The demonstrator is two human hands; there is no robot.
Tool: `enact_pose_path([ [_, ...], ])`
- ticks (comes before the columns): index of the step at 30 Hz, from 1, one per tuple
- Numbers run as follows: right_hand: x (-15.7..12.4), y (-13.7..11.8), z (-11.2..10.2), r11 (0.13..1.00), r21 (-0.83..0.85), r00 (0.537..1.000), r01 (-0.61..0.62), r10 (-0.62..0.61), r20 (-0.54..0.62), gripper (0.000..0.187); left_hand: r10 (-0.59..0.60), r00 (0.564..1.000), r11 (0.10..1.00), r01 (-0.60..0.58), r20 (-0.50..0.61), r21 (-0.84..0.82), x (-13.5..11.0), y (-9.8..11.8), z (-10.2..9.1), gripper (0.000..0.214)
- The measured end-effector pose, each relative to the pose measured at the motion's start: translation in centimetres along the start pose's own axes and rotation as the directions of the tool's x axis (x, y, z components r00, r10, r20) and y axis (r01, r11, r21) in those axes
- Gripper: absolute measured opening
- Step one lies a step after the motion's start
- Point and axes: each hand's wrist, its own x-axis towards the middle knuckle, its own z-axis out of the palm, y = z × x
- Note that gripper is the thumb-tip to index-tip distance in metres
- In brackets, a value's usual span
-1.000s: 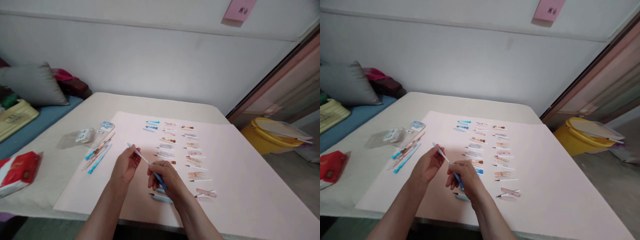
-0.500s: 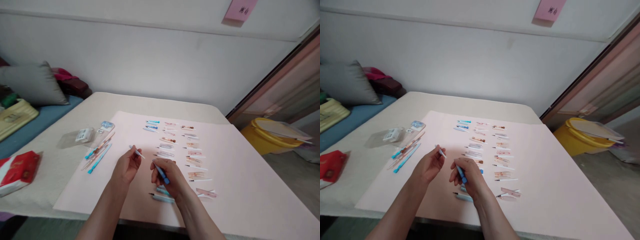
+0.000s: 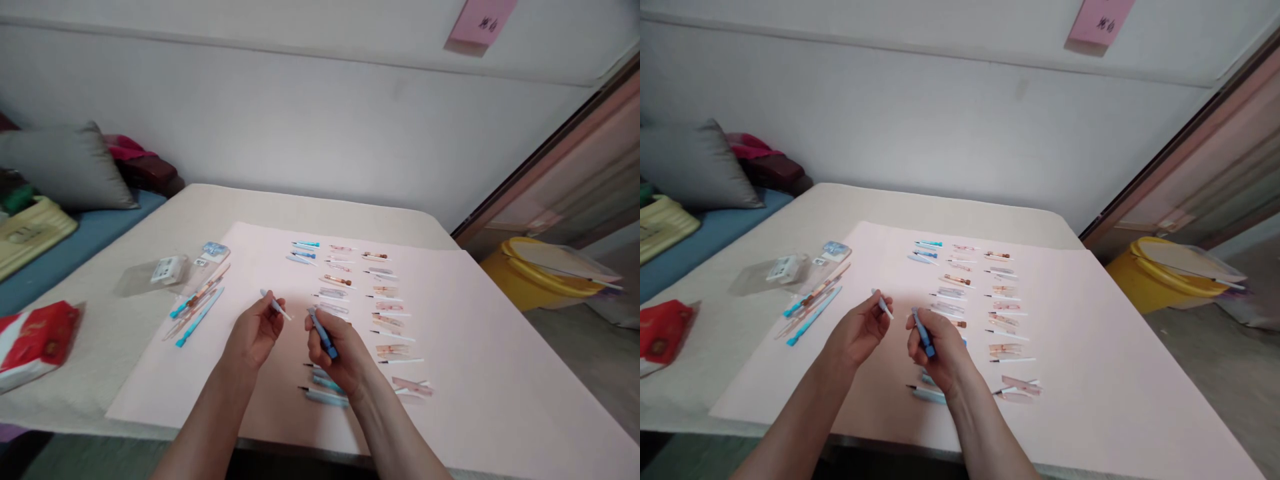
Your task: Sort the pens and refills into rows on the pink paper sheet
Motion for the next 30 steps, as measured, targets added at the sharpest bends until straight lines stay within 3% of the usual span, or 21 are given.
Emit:
enact_pose_path([
  [4, 0.4, 0.0, -0.1, 0.976, -0.174, 0.988, 0.133, -0.145, -0.056, 0.037, 0.094, 0.996, 0.996, -0.093, -0.013, 0.013, 0.3, 1.0, -0.2, 0.002],
  [9, 1.0, 0.1, -1.5, 0.935, -0.319, 0.961, 0.155, -0.218, -0.169, 0.038, 0.221, 0.975, 0.974, -0.219, -0.031, 0.053, 0.8, 2.4, -1.6, 0.006],
  [16, 0.8, 0.0, -1.5, 0.925, -0.345, 0.962, 0.158, -0.223, -0.159, 0.037, -0.002, 0.988, 0.999, 0.010, -0.152, 0.050, 1.7, 1.6, -3.2, 0.009],
  [24, 0.5, 0.5, -0.6, 0.936, -0.337, 0.980, 0.098, -0.150, -0.133, 0.034, -0.055, 0.990, 0.989, 0.072, -0.132, 0.130, 2.0, 2.0, -3.5, 0.006],
  [30, 0.8, 1.3, -0.3, 0.902, -0.416, 0.979, 0.112, -0.173, -0.112, 0.028, -0.014, 0.991, 0.980, 0.040, -0.132, 0.197, 1.6, 2.3, -4.0, 0.007],
])
